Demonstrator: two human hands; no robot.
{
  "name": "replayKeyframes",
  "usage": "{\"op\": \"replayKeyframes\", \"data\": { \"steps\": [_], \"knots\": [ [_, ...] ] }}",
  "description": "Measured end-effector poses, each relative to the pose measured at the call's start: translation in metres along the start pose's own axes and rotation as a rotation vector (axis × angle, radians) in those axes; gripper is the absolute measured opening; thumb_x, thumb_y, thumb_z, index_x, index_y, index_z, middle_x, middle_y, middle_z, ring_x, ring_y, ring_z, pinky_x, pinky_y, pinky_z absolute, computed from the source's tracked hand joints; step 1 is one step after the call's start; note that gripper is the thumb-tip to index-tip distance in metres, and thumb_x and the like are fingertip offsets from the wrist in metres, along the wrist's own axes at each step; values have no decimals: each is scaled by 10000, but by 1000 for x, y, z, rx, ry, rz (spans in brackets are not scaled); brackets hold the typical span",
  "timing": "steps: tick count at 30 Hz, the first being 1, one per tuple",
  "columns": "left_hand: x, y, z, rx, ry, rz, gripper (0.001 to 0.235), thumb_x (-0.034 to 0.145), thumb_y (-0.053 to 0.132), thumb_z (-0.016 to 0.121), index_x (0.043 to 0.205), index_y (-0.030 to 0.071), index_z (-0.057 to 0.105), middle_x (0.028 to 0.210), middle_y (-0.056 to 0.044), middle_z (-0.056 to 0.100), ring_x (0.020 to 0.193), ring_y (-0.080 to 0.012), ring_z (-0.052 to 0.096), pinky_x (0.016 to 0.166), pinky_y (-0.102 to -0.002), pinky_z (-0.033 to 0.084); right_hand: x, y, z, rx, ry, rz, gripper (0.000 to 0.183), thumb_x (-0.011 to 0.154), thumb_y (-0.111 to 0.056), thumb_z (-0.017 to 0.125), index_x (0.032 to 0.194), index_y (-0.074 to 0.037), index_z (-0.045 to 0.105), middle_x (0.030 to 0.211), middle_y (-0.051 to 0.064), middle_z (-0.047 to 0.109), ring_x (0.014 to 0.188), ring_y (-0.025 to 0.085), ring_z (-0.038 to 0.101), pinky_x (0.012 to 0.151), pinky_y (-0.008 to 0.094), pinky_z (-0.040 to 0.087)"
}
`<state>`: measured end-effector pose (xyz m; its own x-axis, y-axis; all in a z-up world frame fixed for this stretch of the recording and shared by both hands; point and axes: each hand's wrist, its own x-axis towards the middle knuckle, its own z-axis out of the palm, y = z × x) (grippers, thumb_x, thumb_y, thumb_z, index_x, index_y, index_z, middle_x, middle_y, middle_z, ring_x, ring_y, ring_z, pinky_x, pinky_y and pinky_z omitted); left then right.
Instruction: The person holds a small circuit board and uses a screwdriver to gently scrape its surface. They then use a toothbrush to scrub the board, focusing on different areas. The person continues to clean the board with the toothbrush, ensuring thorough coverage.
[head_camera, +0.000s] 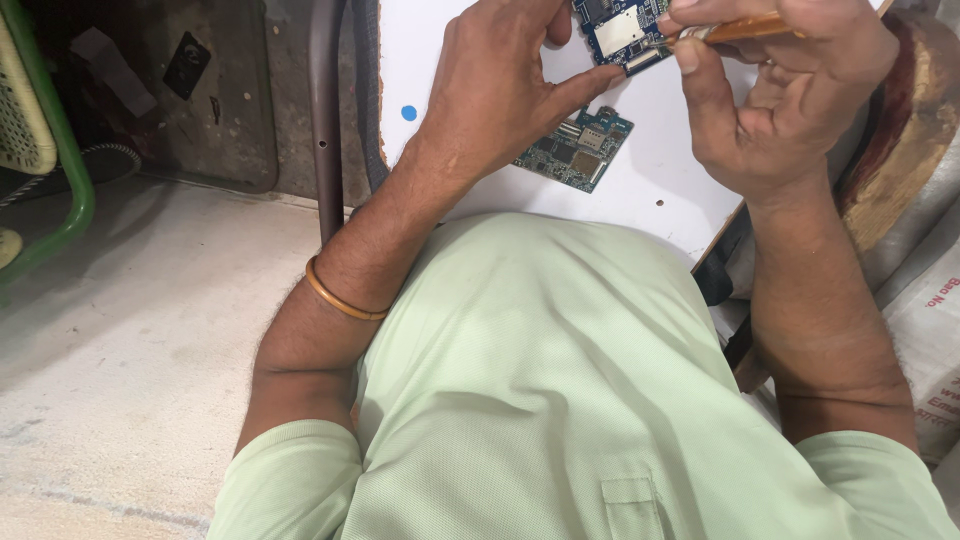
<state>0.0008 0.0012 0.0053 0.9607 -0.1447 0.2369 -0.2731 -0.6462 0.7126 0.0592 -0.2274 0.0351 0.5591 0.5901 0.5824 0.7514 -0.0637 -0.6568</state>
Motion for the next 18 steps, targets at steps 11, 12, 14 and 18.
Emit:
{"op": "replayKeyframes", "data": {
  "steps": [11,12,14,18],
  "knots": [
    [19,24,-5,-110,37,48,146,969,167,825,1034,93,717,739,6,633,631,-119,625,567,-315,504,-30,19,-12,117,117,149,439,1218,88,489,1476,-29,153,1178,133,610,965,164,640,859,249,555],
    [21,25,-3,-98,0,33,109,985,150,821,1008,101,726,721,12,632,622,-107,625,564,-305,496,-33,21,-12,132,125,163,454,1216,84,498,1486,-34,153,1163,124,601,951,153,630,847,244,549],
    [26,26,-1,-119,-29,12,121,966,139,827,962,97,713,697,11,622,606,-96,620,554,-288,488,-35,24,-10,89,148,216,481,1194,89,584,1483,-57,228,1084,130,580,866,156,607,776,254,531],
    [33,27,-1,-188,-103,-60,148,910,129,847,904,82,707,647,7,607,581,-77,622,519,-261,478,-32,26,-11,3,158,203,478,1117,101,622,1404,-64,276,1038,168,530,827,188,571,727,282,491]
  ]
}}
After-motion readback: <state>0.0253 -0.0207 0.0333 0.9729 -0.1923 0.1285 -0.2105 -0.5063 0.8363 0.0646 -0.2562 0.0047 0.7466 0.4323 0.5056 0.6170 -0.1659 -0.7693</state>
